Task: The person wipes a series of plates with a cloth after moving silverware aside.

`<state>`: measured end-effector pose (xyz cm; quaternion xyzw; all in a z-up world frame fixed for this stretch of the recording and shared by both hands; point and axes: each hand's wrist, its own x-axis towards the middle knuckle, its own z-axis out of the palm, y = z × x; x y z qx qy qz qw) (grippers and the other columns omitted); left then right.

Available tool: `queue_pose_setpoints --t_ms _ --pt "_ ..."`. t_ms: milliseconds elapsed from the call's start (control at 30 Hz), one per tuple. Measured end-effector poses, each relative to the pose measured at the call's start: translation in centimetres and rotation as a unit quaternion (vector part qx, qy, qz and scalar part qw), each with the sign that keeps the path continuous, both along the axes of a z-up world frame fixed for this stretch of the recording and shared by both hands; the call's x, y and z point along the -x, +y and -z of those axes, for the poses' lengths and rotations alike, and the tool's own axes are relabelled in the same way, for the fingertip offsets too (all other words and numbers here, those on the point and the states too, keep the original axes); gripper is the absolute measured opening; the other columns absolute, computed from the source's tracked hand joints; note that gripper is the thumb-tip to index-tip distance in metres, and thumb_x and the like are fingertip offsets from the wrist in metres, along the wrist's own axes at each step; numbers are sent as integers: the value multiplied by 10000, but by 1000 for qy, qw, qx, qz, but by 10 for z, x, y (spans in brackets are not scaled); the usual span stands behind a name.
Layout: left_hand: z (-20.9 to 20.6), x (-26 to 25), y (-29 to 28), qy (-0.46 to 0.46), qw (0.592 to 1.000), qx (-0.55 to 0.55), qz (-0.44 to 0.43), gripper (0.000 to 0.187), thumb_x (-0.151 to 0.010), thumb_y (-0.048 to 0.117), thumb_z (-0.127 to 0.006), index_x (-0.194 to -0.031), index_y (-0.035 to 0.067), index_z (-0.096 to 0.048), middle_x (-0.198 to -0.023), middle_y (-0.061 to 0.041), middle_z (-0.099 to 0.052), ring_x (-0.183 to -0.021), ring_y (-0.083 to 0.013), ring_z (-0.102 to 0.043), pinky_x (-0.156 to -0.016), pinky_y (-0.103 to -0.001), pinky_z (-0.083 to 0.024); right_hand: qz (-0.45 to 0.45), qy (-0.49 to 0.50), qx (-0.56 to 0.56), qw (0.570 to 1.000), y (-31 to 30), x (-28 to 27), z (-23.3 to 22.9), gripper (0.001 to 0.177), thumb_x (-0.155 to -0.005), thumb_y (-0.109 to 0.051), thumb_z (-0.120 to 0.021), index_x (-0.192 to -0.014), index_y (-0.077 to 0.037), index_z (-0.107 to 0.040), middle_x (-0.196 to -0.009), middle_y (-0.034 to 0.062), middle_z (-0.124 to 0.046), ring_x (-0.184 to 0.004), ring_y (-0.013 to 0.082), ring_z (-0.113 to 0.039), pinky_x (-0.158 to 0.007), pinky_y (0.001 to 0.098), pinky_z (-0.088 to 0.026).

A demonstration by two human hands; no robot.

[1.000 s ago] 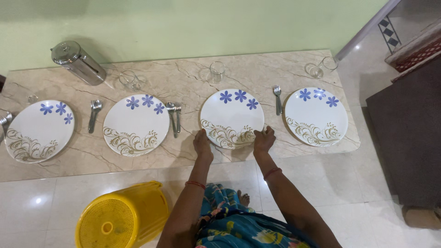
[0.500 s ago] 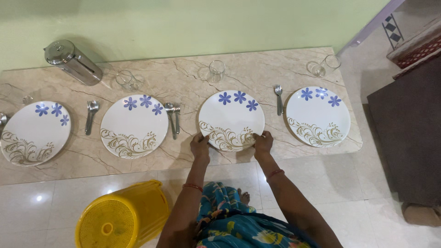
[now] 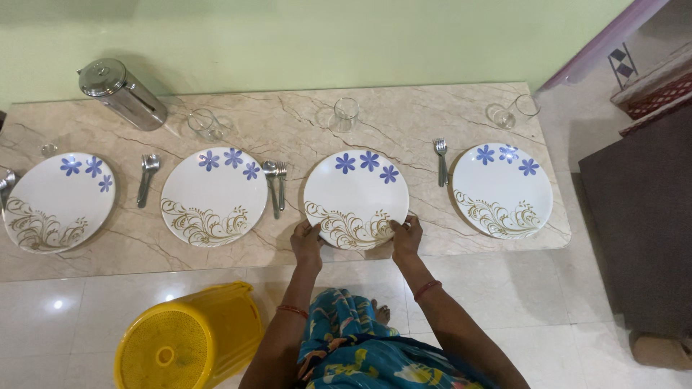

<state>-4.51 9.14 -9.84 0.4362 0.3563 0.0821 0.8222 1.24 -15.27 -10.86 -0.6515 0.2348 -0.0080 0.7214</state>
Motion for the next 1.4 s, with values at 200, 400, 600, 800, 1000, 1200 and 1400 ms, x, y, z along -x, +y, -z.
queue_pose_setpoints --t_ms 200,400,600,800,1000,1200,1400 --pt "16 -2 0 19 1000 -24 -3 276 -951 22 -663 -1226 12 -639 -1031 -69 -713 -867 -145 -666 -692 -308 -553 0 -18 -44 999 -1 -2 7 257 -840 65 -711 -1048 -6 -578 -844 91 -693 -686 125 -598 -588 283 -464" --pt "24 -6 0 9 1000 -13 -16 288 -942 15 -659 -1229 12 -633 -1045 -74 -721 -882 -154 -685 -715 -318 -571 18 -15 -17 1000 4 -10 8 276 -825 96 -726 -1051 17 -589 -890 136 -713 -750 163 -647 -666 299 -517" --pt "13 -10 -1 48 995 -83 -3 285 -936 28 -679 -1219 28 -648 -1074 -66 -730 -929 -155 -698 -740 -306 -587 11 17 37 999 6 -10 -12 281 -813 28 -771 -1055 -4 -633 -854 95 -724 -711 139 -644 -626 298 -513" --pt "-5 -13 -4 88 982 -163 18 266 -916 86 -731 -1176 42 -696 -1047 -72 -719 -906 -151 -685 -712 -285 -600 -23 43 166 985 0 -7 -47 254 -767 -99 -834 -949 -9 -682 -760 103 -719 -584 172 -649 -536 344 -538" --pt "-22 -10 -8 100 933 -345 21 221 -910 156 -730 -1083 20 -719 -875 -65 -719 -761 -164 -631 -704 -349 -508 -62 -43 334 939 -16 -18 -12 235 -844 -188 -840 -916 16 -749 -788 135 -741 -678 221 -671 -664 343 -528" --pt "-18 -6 -8 63 906 -418 31 193 -948 140 -715 -1044 -28 -709 -873 -91 -692 -763 -193 -614 -729 -364 -502 101 -3 124 987 -26 -4 -19 240 -875 -144 -757 -1056 -1 -694 -870 105 -735 -703 163 -681 -611 299 -564" --pt "-9 -10 -9 43 951 -305 -17 234 -932 97 -699 -1143 -5 -695 -1009 -53 -721 -839 -124 -669 -690 -296 -561 331 -40 -140 932 -86 -16 -24 216 -881 -2 -732 -1031 -14 -576 -751 135 -630 -572 192 -545 -482 312 -409"
